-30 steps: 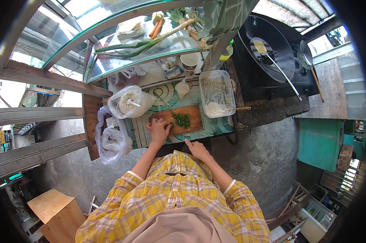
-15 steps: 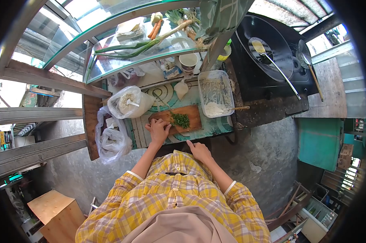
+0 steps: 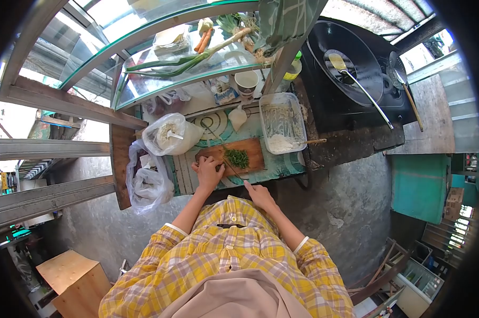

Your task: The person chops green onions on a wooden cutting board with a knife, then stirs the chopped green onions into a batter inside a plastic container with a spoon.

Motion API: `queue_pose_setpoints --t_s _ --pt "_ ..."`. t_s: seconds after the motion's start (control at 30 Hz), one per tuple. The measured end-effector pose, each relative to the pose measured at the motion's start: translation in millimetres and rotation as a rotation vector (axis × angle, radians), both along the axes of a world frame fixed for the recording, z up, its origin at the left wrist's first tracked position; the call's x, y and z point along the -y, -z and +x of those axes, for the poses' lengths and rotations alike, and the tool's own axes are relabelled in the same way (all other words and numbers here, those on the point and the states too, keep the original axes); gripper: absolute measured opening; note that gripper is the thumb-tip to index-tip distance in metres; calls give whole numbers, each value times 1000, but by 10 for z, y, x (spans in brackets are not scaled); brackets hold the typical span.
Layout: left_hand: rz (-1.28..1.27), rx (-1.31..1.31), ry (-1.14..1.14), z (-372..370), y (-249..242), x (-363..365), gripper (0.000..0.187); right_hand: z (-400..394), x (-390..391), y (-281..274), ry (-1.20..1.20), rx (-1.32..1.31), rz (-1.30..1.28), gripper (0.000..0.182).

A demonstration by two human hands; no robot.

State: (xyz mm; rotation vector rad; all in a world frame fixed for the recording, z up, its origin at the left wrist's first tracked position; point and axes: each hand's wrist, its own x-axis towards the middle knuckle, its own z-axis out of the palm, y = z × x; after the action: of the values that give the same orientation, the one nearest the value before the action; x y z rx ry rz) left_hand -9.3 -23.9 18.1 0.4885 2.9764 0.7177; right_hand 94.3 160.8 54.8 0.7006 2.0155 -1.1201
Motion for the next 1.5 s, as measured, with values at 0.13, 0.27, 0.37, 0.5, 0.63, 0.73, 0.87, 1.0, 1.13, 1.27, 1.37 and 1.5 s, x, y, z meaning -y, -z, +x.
queue_pose_setpoints --t_s 0.13,0.27,0.37,0.5,0.63,0.73,0.87,1.0,1.13,1.27,1.37,1.5 --pt "12 43 -18 -23 -14 9 12 47 67 -28 20 -51 50 70" --pt "10 59 -37 -32 -11 11 12 38 77 -94 -20 -55 77 68" --pt "13 67 -35 -39 -27 9 11 22 94 -171 -29 -50 91 67" --pt "-6 64 -36 -44 -41 -6 11 23 114 -153 -52 -40 120 69" --pt "-16 61 -34 -45 -65 -19 10 -21 138 -162 -85 -8 123 71" --pt "-5 60 -35 -44 -56 -23 9 -39 120 -137 -107 6 103 74" --pt "4 60 -35 -49 -52 -23 8 -94 20 -17 -155 56 0 78" --pt "20 60 -39 -37 -51 -33 7 -144 -8 -9 -188 17 45 79" --pt "12 46 -43 -27 -58 -27 7 -145 91 -20 -142 4 91 78" --pt "2 11 -38 -7 -47 -25 10 -5 28 21 -108 53 60 77" --pt "-33 -11 -35 11 -11 -15 12 108 -6 56 -67 12 96 77" --pt "-31 18 -30 25 -22 -21 13 105 10 129 3 1 58 77"
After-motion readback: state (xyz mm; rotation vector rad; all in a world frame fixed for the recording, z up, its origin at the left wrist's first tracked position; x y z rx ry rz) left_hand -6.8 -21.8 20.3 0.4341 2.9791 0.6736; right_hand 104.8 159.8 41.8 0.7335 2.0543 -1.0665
